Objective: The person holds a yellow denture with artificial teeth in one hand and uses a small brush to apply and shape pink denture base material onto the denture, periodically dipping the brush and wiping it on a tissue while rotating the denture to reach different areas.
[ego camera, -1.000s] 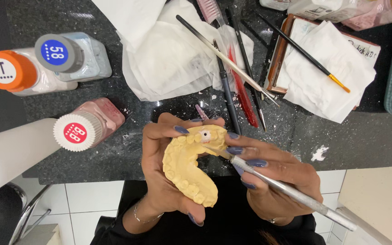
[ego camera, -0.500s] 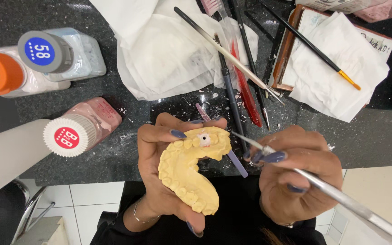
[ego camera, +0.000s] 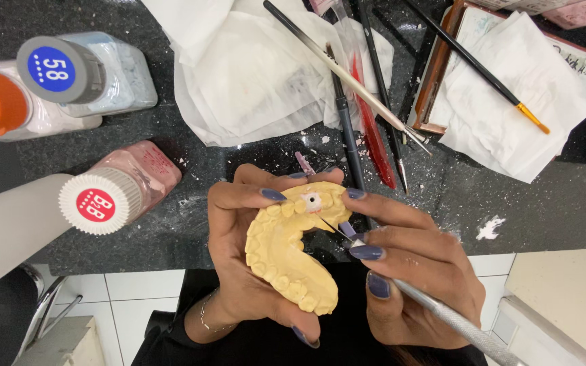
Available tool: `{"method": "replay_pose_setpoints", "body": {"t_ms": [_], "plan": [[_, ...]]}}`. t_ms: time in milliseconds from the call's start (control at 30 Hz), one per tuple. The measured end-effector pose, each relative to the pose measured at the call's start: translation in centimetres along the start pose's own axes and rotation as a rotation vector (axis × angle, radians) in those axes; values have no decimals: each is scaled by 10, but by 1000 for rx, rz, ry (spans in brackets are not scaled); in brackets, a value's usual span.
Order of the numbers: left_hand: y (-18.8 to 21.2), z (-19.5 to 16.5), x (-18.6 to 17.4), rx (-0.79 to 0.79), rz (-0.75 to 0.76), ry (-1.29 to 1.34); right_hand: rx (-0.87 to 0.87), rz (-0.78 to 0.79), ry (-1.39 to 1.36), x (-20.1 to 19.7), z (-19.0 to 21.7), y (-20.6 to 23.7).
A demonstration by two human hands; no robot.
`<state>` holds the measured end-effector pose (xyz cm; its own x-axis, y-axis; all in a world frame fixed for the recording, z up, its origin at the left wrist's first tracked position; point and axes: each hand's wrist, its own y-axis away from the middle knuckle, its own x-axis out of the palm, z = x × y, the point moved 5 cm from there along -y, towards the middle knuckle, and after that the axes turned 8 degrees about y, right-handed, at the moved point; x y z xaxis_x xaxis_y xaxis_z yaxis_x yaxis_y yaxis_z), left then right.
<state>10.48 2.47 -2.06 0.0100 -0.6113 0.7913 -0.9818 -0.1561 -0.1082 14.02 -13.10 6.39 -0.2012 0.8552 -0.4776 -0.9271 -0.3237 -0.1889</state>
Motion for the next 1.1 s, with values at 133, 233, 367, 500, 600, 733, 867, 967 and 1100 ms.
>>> {"method": "replay_pose_setpoints", "body": {"t_ms": [133, 233, 367, 500, 600, 733, 867, 967, 1100], "plan": [[0, 1, 0, -3, -10, 3, -38, 41, 39, -1, 0, -1], [-1, 1, 0, 1, -6, 3, -69, 59, 37, -1, -1, -6], [-1, 1, 1, 5, -2, -5, -116, 121, 52, -1, 0, -11], [-1, 1, 1, 21, 8, -9, -89, 99, 62, -2, 1, -8], [-2, 2, 1, 27, 12, -6, -82, 99, 71, -2, 1, -7], [-1, 2, 1, 19, 12, -3, -97, 140, 67, -4, 3, -10], [0, 1, 2, 14, 17, 4, -39, 130, 90, -5, 5, -10], [0, 1, 2, 4, 14, -2, -37, 128, 112, -4, 7, -9], [0, 1, 2, 2, 14, 5, -4, 111, 115, -5, 9, -9]]}}
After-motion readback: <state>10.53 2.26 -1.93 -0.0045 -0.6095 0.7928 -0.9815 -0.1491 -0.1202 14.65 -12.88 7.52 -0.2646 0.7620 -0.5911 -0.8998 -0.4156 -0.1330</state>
